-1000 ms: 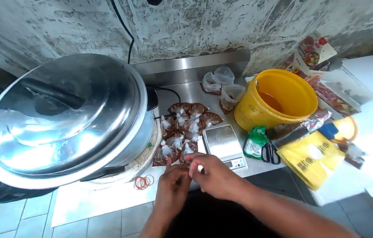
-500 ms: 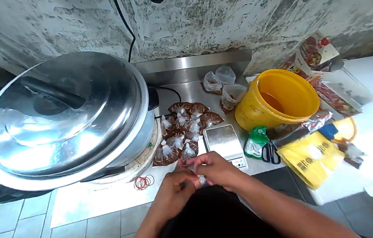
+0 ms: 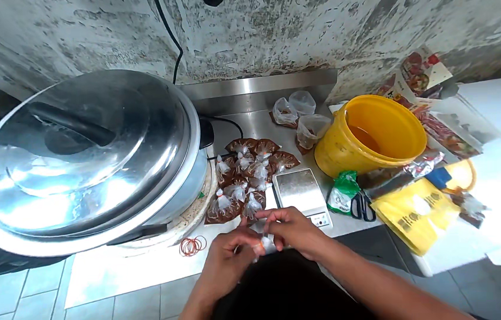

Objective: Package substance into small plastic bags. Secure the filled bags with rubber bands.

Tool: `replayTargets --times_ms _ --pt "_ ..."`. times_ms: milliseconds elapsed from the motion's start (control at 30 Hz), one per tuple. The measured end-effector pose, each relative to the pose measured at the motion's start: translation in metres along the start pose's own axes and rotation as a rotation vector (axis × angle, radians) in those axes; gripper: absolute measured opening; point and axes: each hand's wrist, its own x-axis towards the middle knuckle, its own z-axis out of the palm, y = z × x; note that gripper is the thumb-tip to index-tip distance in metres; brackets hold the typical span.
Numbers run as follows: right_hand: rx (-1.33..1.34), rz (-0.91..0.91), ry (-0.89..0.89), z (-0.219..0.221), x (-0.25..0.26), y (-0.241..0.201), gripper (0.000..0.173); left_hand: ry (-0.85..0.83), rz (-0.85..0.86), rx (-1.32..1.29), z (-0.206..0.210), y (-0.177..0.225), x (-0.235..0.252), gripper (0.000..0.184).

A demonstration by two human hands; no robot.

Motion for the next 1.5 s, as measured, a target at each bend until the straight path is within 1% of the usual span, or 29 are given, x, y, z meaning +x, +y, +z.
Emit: replayTargets --times_ms 33,67,100,133,167,200,267,300,333,367,400,467,533,600,667,733,800,867,900,933,967,1000,1067,1133,1167,1233,1300,1400,1500 --pt "-0.005 0.014 -0.007 0.004 -0.002 -0.006 0.015 -0.031 0.031 0.194 0.002 -0.002 0.001 0.012" --pt "-0.039 0.008 -0.013 0.009 -0.004 -0.011 0.016 -0.019 0.051 0.360 0.004 -0.006 0.002 0.015" --pt "-0.088 -0.022 -0.018 0.014 -0.005 -0.015 0.015 0.033 0.051 0.461 0.006 -0.010 0.002 0.017" --pt "-0.138 -0.070 -0.022 0.018 -0.007 -0.017 0.015 0.105 0.025 0.485 0.007 -0.012 0.003 0.016" --pt "-0.191 -0.123 -0.021 0.020 -0.009 -0.017 0.017 0.183 -0.027 0.446 0.007 -0.009 0.003 0.015" --pt "-0.231 -0.162 -0.025 0.021 -0.010 -0.016 0.019 0.271 -0.086 0.338 0.008 -0.004 0.005 0.012" --pt "-0.274 -0.195 -0.040 0.020 -0.013 -0.009 0.019 0.409 -0.201 -0.041 0.006 0.008 0.009 0.010" --pt "-0.282 -0.192 -0.046 0.017 -0.012 -0.004 0.018 0.442 -0.225 -0.209 0.003 0.010 0.010 0.010" --pt "-0.280 -0.181 -0.051 0.014 -0.011 0.000 0.017 0.433 -0.221 -0.320 0.001 0.009 0.008 0.009" --pt "-0.260 -0.166 -0.055 0.009 -0.008 0.004 0.016 0.391 -0.199 -0.375 0.000 0.007 0.006 0.008" --pt "-0.228 -0.141 -0.053 0.005 -0.004 0.006 0.015 0.330 -0.165 -0.372 0.000 0.004 0.002 0.008" --pt "-0.145 -0.084 -0.021 -0.001 0.001 0.008 0.013 0.214 -0.083 -0.212 0.003 0.000 -0.004 0.009" --pt "-0.057 -0.019 -0.010 -0.001 0.002 0.000 0.015 0.072 0.021 0.033 0.001 -0.005 -0.007 0.010" --pt "-0.041 0.020 -0.027 0.005 -0.001 -0.012 0.018 -0.005 0.114 0.279 -0.001 -0.010 -0.006 0.013" --pt "-0.145 -0.011 -0.039 0.016 -0.005 -0.021 0.016 0.032 0.134 0.476 -0.001 -0.015 -0.005 0.017" --pt "-0.283 -0.073 -0.042 0.026 -0.010 -0.023 0.017 0.141 0.099 0.532 0.001 -0.016 -0.004 0.018" --pt "-0.326 -0.117 -0.054 0.029 -0.016 -0.020 0.018 0.283 0.001 0.401 0.005 -0.008 -0.004 0.014" --pt "-0.268 -0.125 -0.082 0.024 -0.019 -0.012 0.016 0.406 -0.102 0.042 0.008 0.004 -0.003 0.009" --pt "-0.238 -0.122 -0.089 0.019 -0.019 -0.008 0.014 0.405 -0.118 -0.132 0.008 0.007 -0.004 0.009" --pt "-0.212 -0.106 -0.098 0.014 -0.018 -0.005 0.013 0.367 -0.105 -0.242 0.007 0.006 -0.006 0.009" --pt "-0.183 -0.079 -0.112 0.008 -0.015 -0.003 0.012 0.305 -0.080 -0.297 0.007 0.002 -0.009 0.010" --pt "-0.138 -0.047 -0.121 0.003 -0.012 -0.002 0.011 0.230 -0.052 -0.295 0.006 -0.002 -0.010 0.011" --pt "-0.060 0.014 -0.128 -0.001 -0.006 -0.003 0.011 0.061 0.003 -0.140 0.004 -0.008 -0.010 0.010" --pt "-0.054 0.087 -0.126 0.000 -0.003 -0.009 0.014 -0.068 0.082 0.170 0.000 -0.012 -0.006 0.012" --pt "-0.081 0.119 -0.110 0.002 -0.003 -0.012 0.017 -0.089 0.124 0.338 -0.001 -0.013 -0.004 0.014" --pt "-0.104 0.164 -0.071 0.007 -0.005 -0.015 0.021 -0.073 0.180 0.605 0.000 -0.016 -0.001 0.018" --pt "-0.075 0.186 -0.024 0.008 -0.009 -0.017 0.021 -0.030 0.226 0.757 0.005 -0.020 0.003 0.021" --pt "0.026 0.184 0.085 0.006 -0.012 -0.014 0.020 -0.021 0.249 0.881 0.016 -0.023 0.015 0.025" --pt "0.110 0.151 0.158 -0.001 -0.016 -0.004 0.019 -0.060 0.222 0.912 0.024 -0.035 0.033 0.025"
